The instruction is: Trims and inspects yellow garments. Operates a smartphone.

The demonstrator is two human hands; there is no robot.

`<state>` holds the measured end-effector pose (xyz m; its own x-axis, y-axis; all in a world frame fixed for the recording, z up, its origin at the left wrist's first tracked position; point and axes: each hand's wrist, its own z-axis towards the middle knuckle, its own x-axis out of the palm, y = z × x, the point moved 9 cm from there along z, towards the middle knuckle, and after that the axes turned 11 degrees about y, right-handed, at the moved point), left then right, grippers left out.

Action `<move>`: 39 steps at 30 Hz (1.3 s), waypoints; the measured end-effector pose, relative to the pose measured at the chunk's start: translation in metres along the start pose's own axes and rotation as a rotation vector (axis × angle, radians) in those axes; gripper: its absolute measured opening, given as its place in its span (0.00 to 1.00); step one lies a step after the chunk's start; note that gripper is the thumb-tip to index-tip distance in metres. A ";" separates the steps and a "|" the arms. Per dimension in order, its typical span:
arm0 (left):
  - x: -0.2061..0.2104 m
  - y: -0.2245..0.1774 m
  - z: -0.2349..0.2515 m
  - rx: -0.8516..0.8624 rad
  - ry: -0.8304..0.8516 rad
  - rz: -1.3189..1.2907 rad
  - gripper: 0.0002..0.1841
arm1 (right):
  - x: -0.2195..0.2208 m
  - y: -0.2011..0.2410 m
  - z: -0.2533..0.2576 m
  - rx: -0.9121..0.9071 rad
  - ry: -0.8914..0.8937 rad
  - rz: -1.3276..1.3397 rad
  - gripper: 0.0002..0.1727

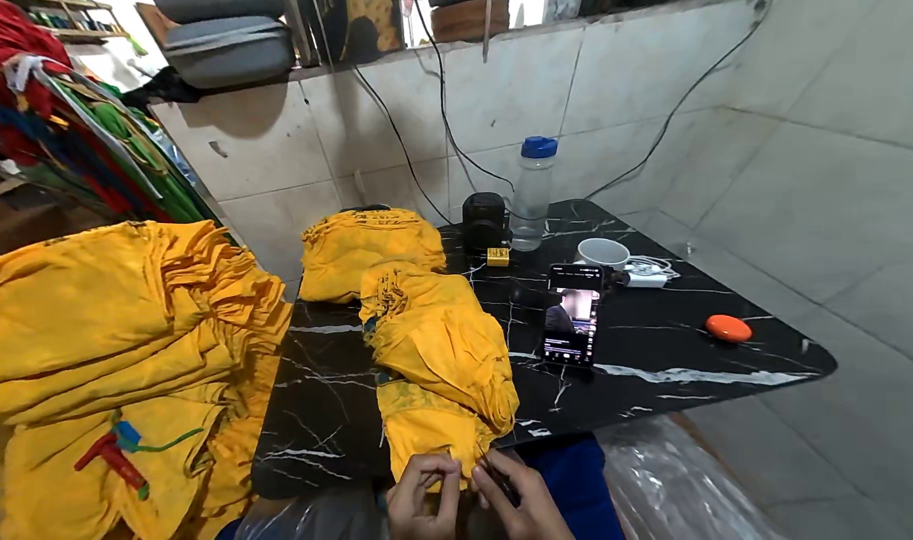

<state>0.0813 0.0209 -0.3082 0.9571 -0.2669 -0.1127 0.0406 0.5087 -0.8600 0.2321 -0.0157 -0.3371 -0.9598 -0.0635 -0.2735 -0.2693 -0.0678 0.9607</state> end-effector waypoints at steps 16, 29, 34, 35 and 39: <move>0.008 0.014 -0.001 -0.112 -0.003 -0.188 0.08 | -0.004 -0.001 -0.005 0.053 -0.005 0.074 0.13; 0.008 0.006 0.010 -0.171 0.020 -0.125 0.09 | -0.001 -0.002 0.002 0.028 -0.025 0.096 0.15; 0.008 0.004 0.007 -0.068 0.088 -0.084 0.07 | -0.004 -0.007 0.005 0.048 -0.052 0.083 0.17; 0.007 0.005 0.007 -0.051 0.087 -0.077 0.07 | -0.004 -0.007 0.004 0.049 -0.052 0.079 0.15; 0.005 0.010 0.007 -0.047 0.065 -0.083 0.06 | -0.002 -0.004 0.000 0.075 -0.028 0.052 0.12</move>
<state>0.0881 0.0298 -0.3138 0.9304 -0.3597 -0.0705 0.1040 0.4437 -0.8901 0.2351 -0.0150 -0.3407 -0.9742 -0.0367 -0.2226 -0.2231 0.0092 0.9747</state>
